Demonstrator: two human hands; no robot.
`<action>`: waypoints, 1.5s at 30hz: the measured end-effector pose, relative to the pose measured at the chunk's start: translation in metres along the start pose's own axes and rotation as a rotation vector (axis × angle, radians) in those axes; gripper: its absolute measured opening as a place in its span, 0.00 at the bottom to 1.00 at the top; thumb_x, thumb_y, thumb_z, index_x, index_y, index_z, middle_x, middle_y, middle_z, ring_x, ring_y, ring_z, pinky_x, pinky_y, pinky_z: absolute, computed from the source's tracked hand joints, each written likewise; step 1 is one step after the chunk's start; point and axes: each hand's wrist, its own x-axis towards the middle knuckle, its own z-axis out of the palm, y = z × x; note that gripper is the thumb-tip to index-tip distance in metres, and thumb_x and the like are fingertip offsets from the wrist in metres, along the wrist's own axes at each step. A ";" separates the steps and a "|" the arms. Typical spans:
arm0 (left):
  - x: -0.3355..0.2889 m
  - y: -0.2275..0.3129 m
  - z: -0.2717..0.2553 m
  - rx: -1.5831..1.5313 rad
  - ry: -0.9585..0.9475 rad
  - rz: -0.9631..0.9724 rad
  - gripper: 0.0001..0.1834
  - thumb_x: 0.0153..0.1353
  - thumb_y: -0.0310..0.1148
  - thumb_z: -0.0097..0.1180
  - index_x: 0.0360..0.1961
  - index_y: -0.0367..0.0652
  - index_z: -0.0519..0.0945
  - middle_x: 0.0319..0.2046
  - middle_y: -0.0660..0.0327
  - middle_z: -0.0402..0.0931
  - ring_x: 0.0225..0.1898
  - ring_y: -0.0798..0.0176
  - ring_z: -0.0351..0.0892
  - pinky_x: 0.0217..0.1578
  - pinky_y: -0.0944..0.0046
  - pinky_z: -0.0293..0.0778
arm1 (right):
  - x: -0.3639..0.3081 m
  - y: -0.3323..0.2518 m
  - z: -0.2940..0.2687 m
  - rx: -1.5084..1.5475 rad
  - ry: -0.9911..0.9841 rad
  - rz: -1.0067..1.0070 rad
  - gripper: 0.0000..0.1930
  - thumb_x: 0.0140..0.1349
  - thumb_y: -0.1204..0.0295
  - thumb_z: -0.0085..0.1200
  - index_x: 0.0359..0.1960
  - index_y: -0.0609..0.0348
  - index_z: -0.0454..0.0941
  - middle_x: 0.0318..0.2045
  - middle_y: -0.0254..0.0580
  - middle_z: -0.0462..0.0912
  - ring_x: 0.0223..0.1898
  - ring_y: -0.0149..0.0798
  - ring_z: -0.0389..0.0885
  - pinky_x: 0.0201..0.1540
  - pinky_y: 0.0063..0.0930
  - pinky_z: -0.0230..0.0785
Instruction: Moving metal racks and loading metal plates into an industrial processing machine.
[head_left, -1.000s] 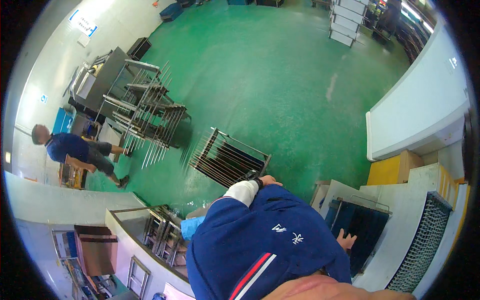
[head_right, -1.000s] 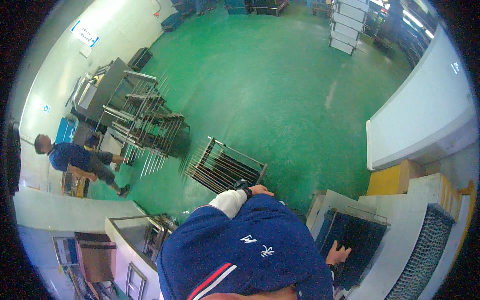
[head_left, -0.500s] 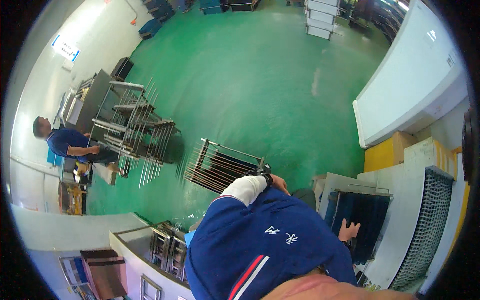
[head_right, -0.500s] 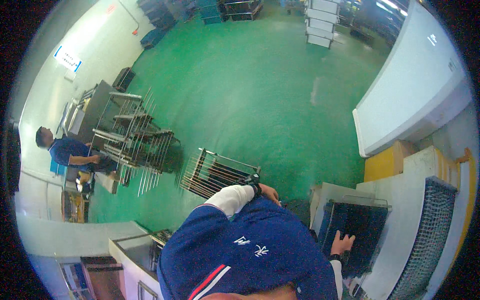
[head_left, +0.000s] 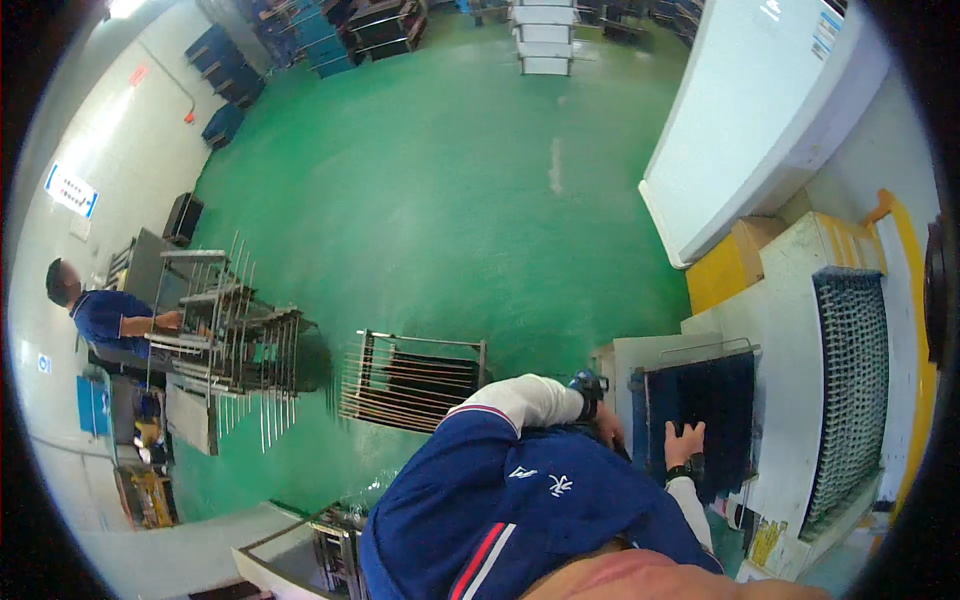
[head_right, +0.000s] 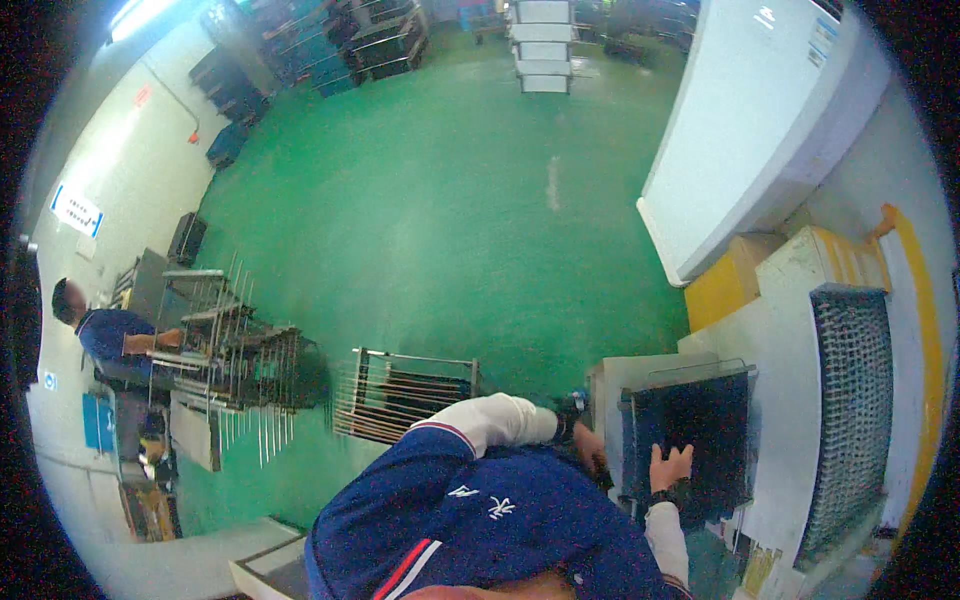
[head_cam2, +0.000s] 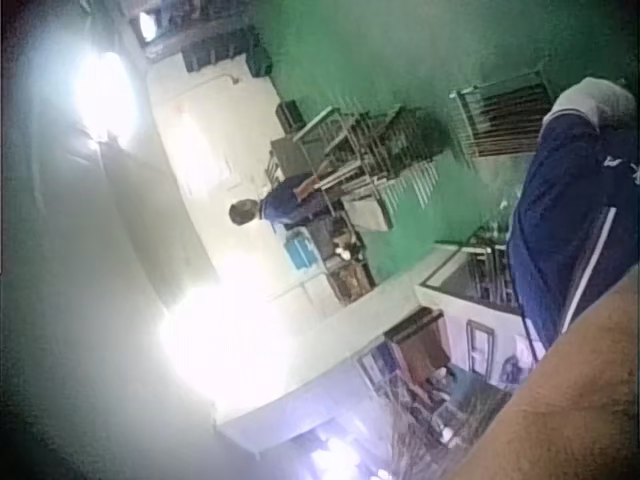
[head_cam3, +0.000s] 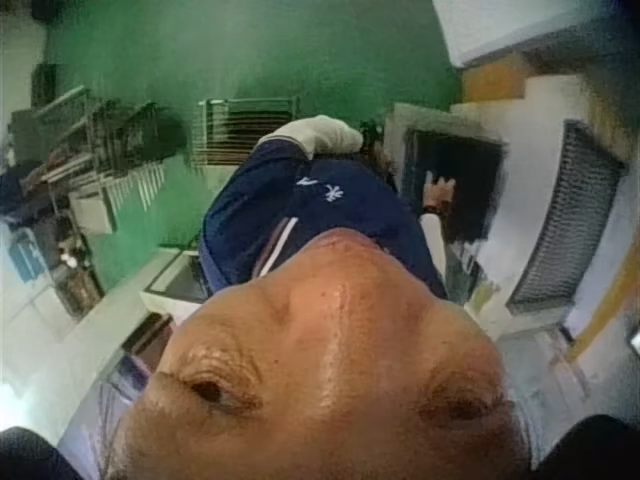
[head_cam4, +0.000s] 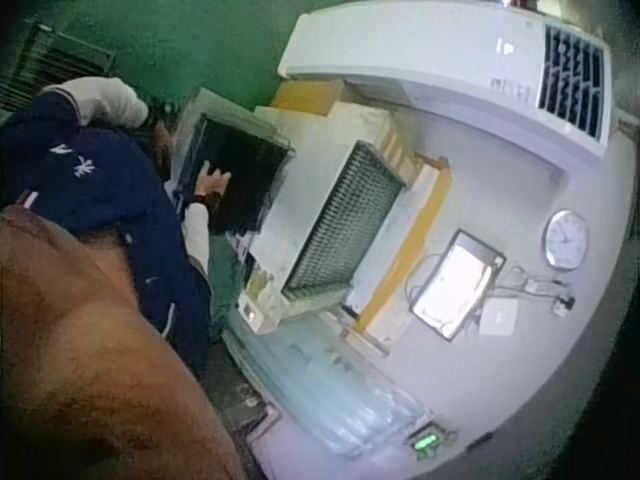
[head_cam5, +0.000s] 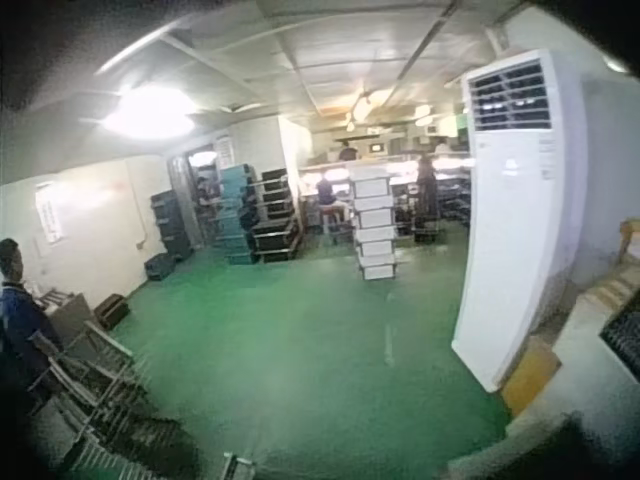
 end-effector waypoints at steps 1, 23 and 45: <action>0.010 -0.002 0.008 -0.012 -0.074 0.037 0.29 0.59 0.49 0.57 0.58 0.44 0.72 0.52 0.51 0.75 0.53 0.54 0.73 0.54 0.53 0.67 | 0.000 -0.001 -0.003 0.000 0.015 -0.033 0.27 0.57 0.54 0.56 0.41 0.73 0.79 0.52 0.70 0.69 0.52 0.63 0.70 0.54 0.45 0.66; 0.080 -0.033 0.084 0.196 -0.506 0.145 0.23 0.66 0.44 0.47 0.55 0.39 0.73 0.49 0.49 0.76 0.48 0.48 0.74 0.48 0.50 0.68 | 0.000 -0.005 -0.018 0.070 0.019 0.023 0.25 0.54 0.55 0.59 0.38 0.71 0.80 0.50 0.63 0.70 0.50 0.57 0.72 0.51 0.43 0.68; 0.075 -0.005 0.066 0.037 -0.506 0.142 0.23 0.60 0.49 0.52 0.41 0.37 0.80 0.38 0.49 0.79 0.38 0.47 0.77 0.41 0.48 0.71 | -0.001 0.000 -0.011 0.076 0.006 0.042 0.25 0.52 0.54 0.60 0.35 0.71 0.81 0.46 0.61 0.71 0.48 0.58 0.72 0.49 0.45 0.68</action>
